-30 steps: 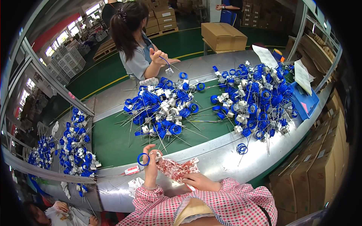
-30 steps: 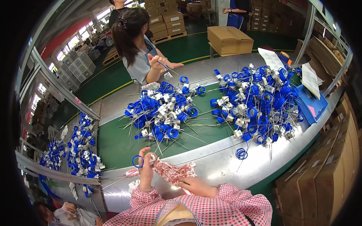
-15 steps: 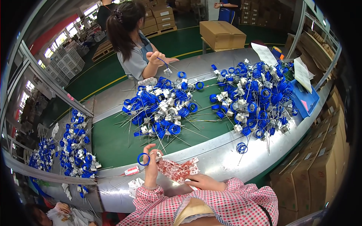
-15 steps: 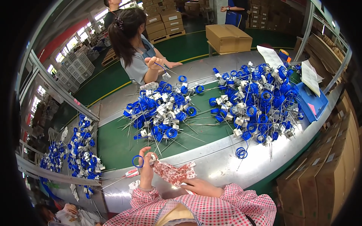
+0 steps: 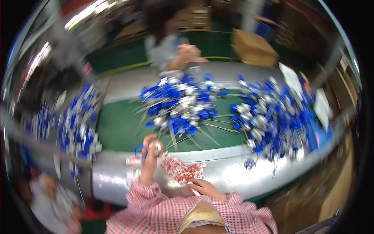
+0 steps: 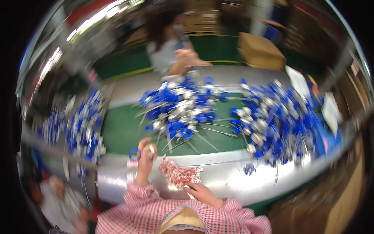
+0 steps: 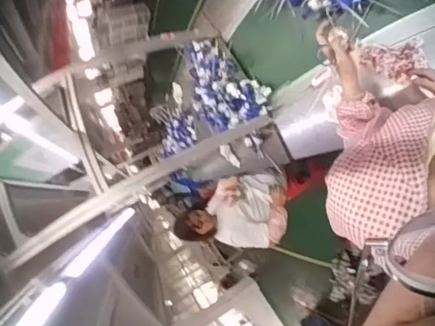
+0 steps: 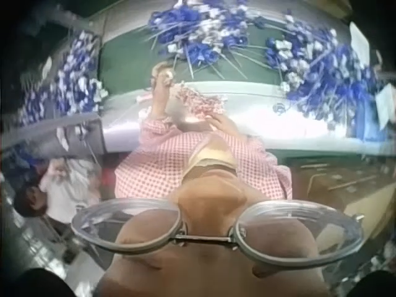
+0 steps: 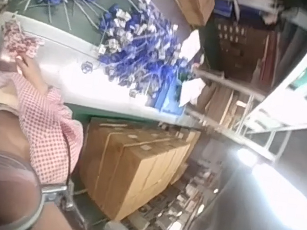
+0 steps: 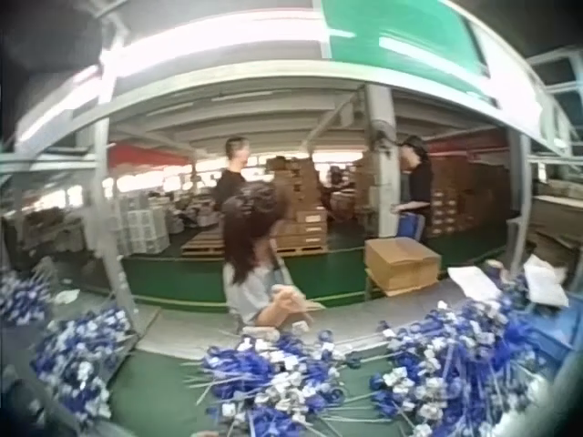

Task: Assembling small electronic modules and applying adhesive labels on a factory assembly line.

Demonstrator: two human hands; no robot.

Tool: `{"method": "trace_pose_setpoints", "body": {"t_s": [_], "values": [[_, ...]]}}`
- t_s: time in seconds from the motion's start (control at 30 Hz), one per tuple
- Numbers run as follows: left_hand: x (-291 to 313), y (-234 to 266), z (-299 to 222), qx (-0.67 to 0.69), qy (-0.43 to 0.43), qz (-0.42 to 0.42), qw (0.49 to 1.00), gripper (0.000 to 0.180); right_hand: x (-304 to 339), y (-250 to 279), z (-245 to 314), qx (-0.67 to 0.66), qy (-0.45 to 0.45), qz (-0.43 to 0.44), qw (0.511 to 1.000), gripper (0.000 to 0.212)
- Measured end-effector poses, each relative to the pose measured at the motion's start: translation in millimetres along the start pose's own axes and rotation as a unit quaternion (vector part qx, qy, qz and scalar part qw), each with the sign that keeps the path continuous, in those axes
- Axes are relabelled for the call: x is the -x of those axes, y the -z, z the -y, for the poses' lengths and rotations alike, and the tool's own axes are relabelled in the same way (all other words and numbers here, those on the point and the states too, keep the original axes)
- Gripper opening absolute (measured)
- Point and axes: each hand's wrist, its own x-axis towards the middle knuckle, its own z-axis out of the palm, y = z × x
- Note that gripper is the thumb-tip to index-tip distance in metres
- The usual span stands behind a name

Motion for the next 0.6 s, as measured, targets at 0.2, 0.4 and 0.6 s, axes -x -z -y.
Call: {"method": "trace_pose_setpoints", "body": {"t_s": [0.2,0.4,0.6], "values": [[-10,95,-20,-0.122,-0.012,-0.224,0.967,0.04,7,-5,-1,0.114,0.106,-0.121,0.98,0.042],[69,245,-63,-0.48,-0.176,-0.472,0.718,0.064,-2,-10,22,0.102,0.093,-0.028,0.99,0.046],[104,255,-102,-0.51,-0.257,-0.537,0.621,0.063,7,-12,8,0.133,0.097,-0.079,0.983,0.043]]}}
